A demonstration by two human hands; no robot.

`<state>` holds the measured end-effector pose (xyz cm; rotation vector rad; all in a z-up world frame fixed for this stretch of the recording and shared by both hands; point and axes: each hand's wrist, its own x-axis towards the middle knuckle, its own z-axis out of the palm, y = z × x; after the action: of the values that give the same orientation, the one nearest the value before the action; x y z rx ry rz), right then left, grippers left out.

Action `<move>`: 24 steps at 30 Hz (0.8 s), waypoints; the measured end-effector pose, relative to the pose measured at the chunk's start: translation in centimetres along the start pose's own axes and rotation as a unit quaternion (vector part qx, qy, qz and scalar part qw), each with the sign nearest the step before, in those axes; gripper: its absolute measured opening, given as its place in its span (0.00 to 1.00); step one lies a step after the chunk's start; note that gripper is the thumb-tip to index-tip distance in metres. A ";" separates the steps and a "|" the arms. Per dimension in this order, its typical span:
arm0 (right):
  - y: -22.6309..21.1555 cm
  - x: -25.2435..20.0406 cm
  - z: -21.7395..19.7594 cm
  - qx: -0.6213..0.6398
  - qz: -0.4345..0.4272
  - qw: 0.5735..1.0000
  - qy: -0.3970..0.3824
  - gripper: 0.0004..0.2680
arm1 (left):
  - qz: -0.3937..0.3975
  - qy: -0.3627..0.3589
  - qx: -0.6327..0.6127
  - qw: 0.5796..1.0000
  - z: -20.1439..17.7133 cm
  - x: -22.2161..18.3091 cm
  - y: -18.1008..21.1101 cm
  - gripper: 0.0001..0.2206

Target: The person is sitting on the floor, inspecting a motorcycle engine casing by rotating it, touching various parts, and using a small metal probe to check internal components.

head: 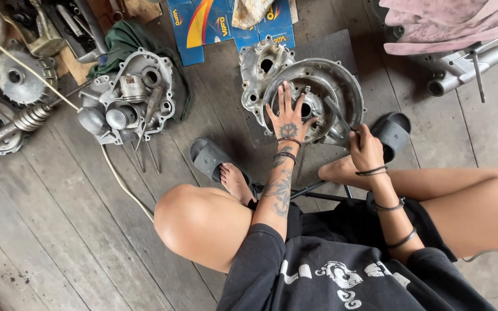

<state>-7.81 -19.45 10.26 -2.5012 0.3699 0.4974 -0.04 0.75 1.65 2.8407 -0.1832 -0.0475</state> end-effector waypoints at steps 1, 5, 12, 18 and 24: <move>-0.4 0.4 0.0 -0.009 -0.005 1.000 0.000 0.08 | 0.000 -0.003 0.005 1.000 -0.1 0.1 0.1 0.38; -3.4 4.6 2.2 -0.038 0.031 0.999 -0.019 0.10 | 0.004 0.014 -0.015 1.000 0.7 -0.1 0.0 0.38; -2.5 11.5 2.9 -0.272 -0.011 0.961 -0.049 0.09 | 0.003 0.028 -0.022 0.999 1.4 0.2 -0.2 0.38; -3.6 11.9 0.4 -0.333 -0.063 0.939 -0.066 0.09 | -0.007 0.026 -0.028 0.999 1.1 0.1 -0.2 0.38; -2.8 8.2 2.9 -0.242 -0.054 0.968 -0.044 0.10 | 0.002 0.025 -0.005 1.000 1.2 -0.2 -0.4 0.38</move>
<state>-0.32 -16.82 5.85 -2.9317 0.0790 0.7222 -0.30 0.78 0.38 2.8286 -0.1785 0.0238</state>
